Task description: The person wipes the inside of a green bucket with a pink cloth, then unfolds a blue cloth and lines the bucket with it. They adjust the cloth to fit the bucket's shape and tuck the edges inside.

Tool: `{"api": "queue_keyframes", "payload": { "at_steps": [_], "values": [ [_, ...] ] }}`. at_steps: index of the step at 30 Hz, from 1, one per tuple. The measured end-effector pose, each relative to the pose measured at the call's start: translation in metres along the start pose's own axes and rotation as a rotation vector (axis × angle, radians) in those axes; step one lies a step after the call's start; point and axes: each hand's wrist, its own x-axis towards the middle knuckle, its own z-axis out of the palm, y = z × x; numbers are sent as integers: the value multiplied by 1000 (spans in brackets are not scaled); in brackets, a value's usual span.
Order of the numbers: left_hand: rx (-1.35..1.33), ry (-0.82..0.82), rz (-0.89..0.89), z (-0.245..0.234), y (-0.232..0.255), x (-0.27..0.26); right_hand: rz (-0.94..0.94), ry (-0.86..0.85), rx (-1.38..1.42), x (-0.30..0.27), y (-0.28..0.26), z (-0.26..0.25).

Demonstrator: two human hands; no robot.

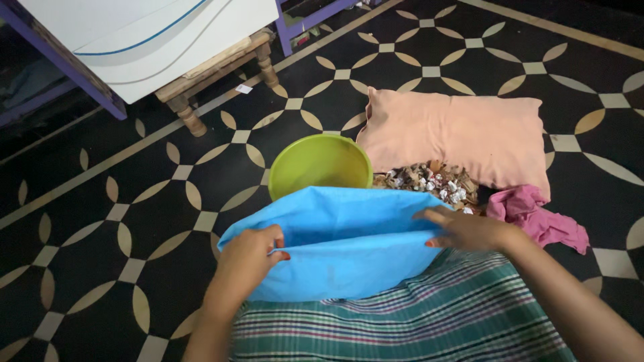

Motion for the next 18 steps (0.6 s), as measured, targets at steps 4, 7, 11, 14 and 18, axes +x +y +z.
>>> {"api": "queue_keyframes", "payload": {
  "at_steps": [4,7,11,14,18],
  "values": [
    [35,-3,-49,-13,1,-2,-201,-16,-37,7,1,-2],
    [70,-40,15,-18,-4,-7,-136,-63,-12,9,11,4],
    [154,-249,151,-15,-5,-6,-210,32,68,14,28,16],
    [81,-506,32,-4,-2,-1,-154,226,-71,17,34,24],
    [-72,-506,107,32,-2,4,-132,346,-83,19,23,37]
  ]
}}
